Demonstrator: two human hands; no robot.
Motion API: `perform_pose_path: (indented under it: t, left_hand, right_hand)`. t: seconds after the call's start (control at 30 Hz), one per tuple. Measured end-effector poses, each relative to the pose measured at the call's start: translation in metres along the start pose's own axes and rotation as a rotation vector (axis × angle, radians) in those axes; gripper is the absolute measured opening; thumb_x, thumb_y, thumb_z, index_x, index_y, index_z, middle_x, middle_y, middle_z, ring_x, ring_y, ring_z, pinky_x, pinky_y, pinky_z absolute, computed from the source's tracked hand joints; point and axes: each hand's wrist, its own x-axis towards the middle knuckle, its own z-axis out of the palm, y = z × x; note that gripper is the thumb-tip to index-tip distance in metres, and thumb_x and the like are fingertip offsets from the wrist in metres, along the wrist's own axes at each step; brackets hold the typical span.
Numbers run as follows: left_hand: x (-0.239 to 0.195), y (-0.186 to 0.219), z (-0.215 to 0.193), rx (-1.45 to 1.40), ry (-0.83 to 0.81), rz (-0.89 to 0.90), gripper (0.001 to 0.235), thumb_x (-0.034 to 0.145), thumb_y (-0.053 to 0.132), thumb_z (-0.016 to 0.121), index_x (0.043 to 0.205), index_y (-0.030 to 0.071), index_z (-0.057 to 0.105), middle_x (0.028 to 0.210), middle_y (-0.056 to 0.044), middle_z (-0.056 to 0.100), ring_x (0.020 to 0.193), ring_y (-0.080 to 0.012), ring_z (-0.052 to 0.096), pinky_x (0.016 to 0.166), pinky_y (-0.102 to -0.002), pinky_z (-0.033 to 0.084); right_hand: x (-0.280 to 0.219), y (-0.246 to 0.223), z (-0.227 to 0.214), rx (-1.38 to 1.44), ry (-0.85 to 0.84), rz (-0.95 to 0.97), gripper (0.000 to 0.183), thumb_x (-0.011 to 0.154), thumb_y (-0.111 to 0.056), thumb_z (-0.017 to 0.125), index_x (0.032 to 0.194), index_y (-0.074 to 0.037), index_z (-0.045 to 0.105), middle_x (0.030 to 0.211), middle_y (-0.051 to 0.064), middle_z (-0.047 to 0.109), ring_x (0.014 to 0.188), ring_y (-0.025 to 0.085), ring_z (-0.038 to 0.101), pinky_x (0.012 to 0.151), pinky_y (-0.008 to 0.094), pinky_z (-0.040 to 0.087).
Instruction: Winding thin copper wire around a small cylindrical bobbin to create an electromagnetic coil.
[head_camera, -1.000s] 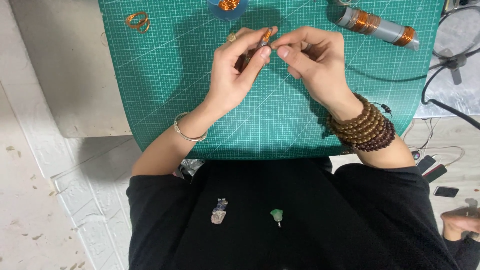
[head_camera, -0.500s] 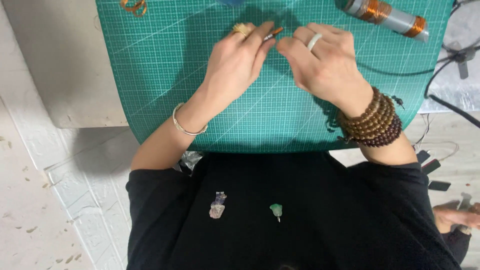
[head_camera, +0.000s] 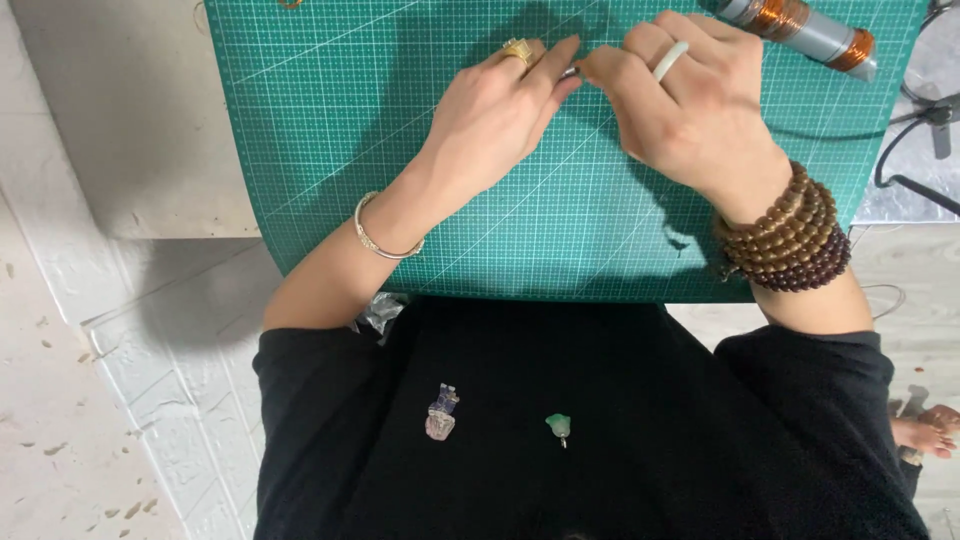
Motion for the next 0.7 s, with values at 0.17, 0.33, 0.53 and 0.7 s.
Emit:
perform_pose_path:
  t: [0.17, 0.33, 0.53, 0.7]
  left_hand:
    - [0.001, 0.01, -0.01, 0.061, 0.078, 0.089, 0.02, 0.099, 0.024, 0.053, 0.104, 0.005, 0.057, 0.075, -0.003, 0.055, 0.054, -0.014, 0.054, 0.038, -0.026, 0.045]
    - [-0.002, 0.015, -0.014, 0.078, 0.139, 0.181, 0.02, 0.098, 0.023, 0.056, 0.107, 0.005, 0.058, 0.076, -0.001, 0.049, 0.056, -0.0117, 0.047, 0.041, -0.024, 0.044]
    - [0.003, 0.016, -0.026, 0.176, 0.245, 0.278, 0.021, 0.099, 0.028, 0.057, 0.099, 0.007, 0.057, 0.077, -0.001, 0.044, 0.056, -0.0089, 0.047, 0.048, -0.019, 0.047]
    - [0.006, 0.016, -0.034, 0.199, 0.275, 0.294, 0.019, 0.1, 0.027, 0.056, 0.098, 0.008, 0.059, 0.079, 0.0, 0.043, 0.058, -0.0077, 0.05, 0.051, -0.018, 0.049]
  right_hand:
    - [0.002, 0.001, -0.001, 0.175, 0.002, 0.043, 0.013, 0.107, 0.005, 0.057, 0.096, 0.002, 0.063, 0.073, 0.007, 0.045, 0.06, 0.02, 0.044, 0.054, 0.032, 0.035]
    - [0.0, 0.009, -0.004, 0.218, -0.031, 0.068, 0.011, 0.11, 0.004, 0.063, 0.099, 0.004, 0.065, 0.079, 0.009, 0.057, 0.067, 0.022, 0.052, 0.065, 0.034, 0.038]
    - [-0.007, 0.015, -0.005, 0.225, -0.1, 0.14, 0.008, 0.113, -0.003, 0.072, 0.105, 0.0, 0.069, 0.083, 0.006, 0.062, 0.071, 0.021, 0.05, 0.08, 0.038, 0.038]
    - [-0.012, 0.019, 0.001, 0.463, -0.135, 0.272, 0.007, 0.108, 0.004, 0.071, 0.102, 0.005, 0.067, 0.079, 0.009, 0.056, 0.069, 0.02, 0.05, 0.072, 0.035, 0.042]
